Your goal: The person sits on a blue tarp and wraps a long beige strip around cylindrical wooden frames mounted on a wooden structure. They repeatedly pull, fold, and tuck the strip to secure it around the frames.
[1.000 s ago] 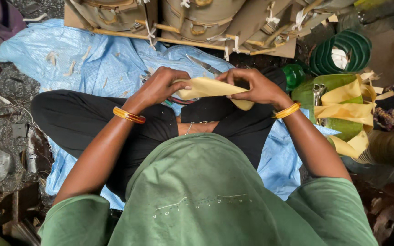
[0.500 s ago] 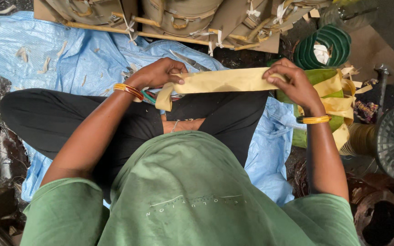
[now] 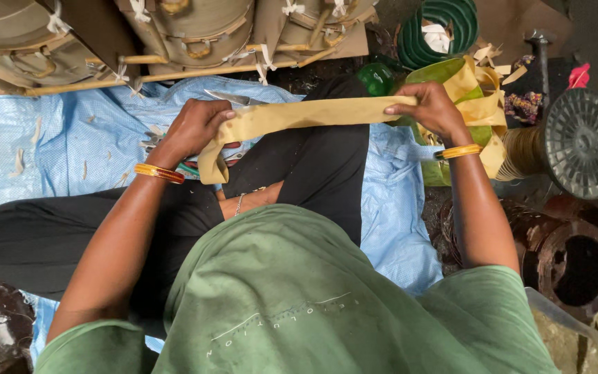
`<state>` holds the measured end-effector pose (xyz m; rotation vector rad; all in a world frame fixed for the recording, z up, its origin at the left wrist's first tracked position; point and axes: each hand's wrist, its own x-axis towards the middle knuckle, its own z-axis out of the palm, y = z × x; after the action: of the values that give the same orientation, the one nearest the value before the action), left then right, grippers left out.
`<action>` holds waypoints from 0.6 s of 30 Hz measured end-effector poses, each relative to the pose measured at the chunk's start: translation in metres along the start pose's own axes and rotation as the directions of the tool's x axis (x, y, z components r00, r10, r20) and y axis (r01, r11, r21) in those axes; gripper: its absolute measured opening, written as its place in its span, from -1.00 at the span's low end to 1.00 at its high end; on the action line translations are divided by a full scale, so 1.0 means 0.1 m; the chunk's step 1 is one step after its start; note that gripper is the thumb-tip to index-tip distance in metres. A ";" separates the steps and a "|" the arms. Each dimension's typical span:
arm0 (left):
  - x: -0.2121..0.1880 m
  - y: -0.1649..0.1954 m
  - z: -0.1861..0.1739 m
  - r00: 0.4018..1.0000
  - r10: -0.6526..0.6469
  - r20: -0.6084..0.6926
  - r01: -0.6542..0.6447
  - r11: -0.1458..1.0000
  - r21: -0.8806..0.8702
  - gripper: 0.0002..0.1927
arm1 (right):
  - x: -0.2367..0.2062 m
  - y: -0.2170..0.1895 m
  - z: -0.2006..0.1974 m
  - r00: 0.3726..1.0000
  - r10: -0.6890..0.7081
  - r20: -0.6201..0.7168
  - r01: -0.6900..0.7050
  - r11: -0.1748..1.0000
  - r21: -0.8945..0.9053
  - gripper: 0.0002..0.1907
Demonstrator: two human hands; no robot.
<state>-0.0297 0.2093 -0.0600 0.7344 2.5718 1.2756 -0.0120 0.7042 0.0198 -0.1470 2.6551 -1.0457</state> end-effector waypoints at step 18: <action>-0.25 -0.81 0.54 0.697 -0.303 -0.650 0.326 0.941 -0.090 -0.66 | -0.11 0.20 0.63 0.949 0.113 -0.293 0.060 0.851 0.522 -0.91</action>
<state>-0.0171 0.1933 -0.1579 -0.2408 3.0546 1.5753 0.0174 0.6794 -0.0355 0.1894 2.4919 -1.8783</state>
